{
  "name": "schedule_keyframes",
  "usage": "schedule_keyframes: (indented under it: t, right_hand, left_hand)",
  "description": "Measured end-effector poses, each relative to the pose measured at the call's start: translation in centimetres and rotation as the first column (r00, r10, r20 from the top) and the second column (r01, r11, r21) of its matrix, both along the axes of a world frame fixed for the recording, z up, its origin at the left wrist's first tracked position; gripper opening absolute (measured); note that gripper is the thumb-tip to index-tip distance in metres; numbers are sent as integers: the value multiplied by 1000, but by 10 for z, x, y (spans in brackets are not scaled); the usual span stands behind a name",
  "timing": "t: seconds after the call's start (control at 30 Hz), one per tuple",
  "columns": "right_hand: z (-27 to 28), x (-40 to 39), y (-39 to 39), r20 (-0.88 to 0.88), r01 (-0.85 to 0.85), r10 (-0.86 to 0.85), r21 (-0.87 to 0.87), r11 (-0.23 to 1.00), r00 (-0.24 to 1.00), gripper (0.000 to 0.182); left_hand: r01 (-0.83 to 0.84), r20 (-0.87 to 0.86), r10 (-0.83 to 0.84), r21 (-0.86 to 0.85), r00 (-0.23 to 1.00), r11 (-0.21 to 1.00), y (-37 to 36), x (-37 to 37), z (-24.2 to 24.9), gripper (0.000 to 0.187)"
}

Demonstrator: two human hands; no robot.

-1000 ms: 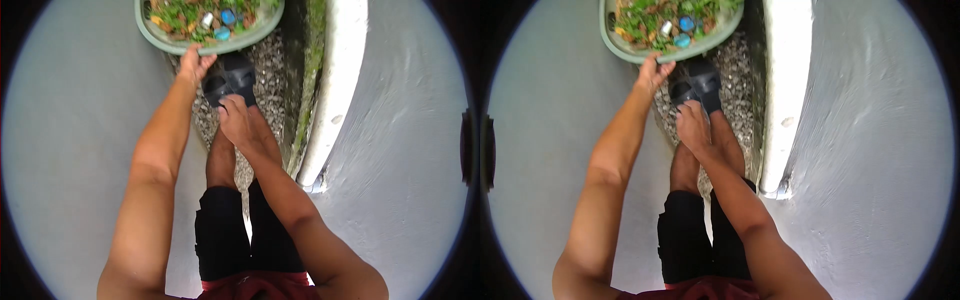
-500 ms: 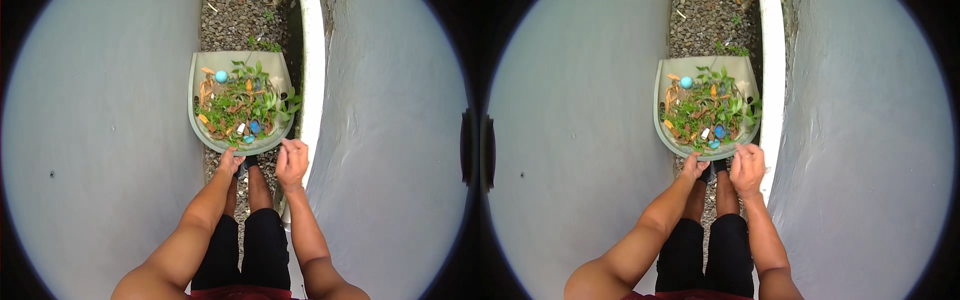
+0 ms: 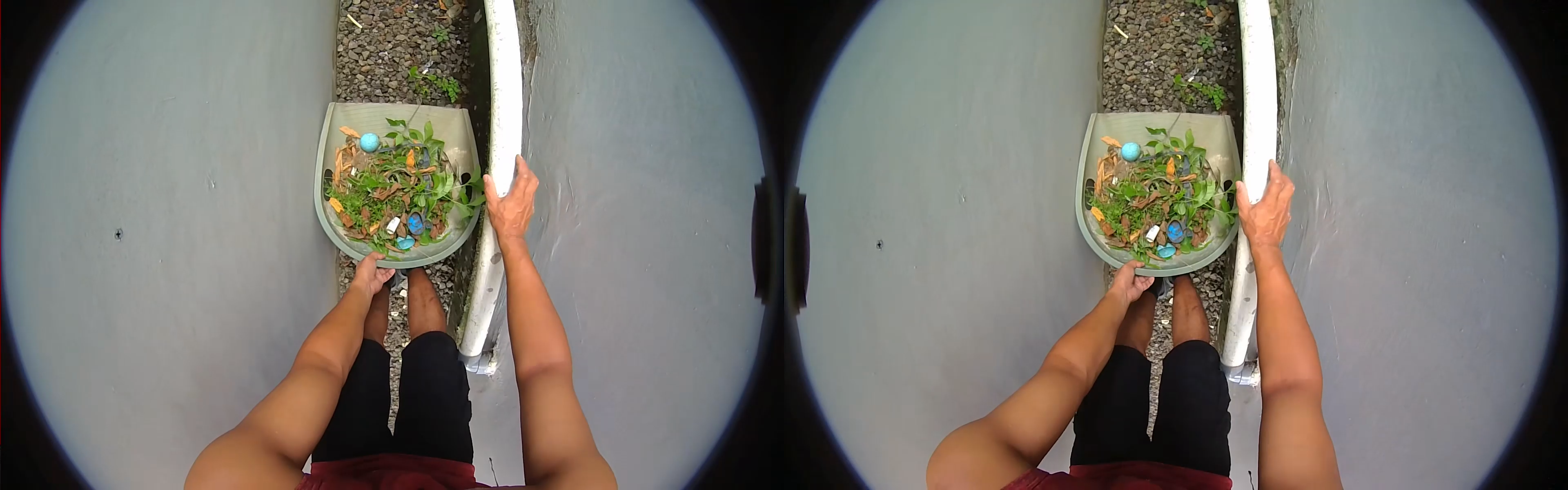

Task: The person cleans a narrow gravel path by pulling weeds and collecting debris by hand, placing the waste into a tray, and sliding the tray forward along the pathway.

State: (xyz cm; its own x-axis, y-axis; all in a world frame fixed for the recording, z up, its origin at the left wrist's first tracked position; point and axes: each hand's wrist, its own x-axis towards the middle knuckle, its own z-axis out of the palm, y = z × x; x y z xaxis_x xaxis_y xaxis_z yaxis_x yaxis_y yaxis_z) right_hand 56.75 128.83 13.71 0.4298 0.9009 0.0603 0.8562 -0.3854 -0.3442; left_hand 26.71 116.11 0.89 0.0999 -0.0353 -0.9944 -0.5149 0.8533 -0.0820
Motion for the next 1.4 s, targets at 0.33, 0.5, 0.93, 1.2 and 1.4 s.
schedule_keyframes:
  t: [0.33,0.5,0.93,1.2,1.4]
  right_hand:
    - [8,6,36,9,52,-52,-122,991,999,70]
    - [8,8,61,17,80,-79,-216,973,997,69]
    - [-8,35,168,39,102,-95,-227,969,995,65]
    - [45,45,255,37,152,-148,-135,979,988,63]
    - [92,55,269,96,161,-158,-14,987,983,61]
  left_hand:
    - [-27,-10,26,-65,1000,998,8,0,3,10]
    - [-2,-24,-1,-128,1000,992,4,-3,-2,10]
    - [8,-77,-24,-203,997,979,35,12,32,13]
    - [-46,-28,39,-331,999,943,46,5,39,11]
    - [-16,37,29,-318,999,948,44,-3,31,10]
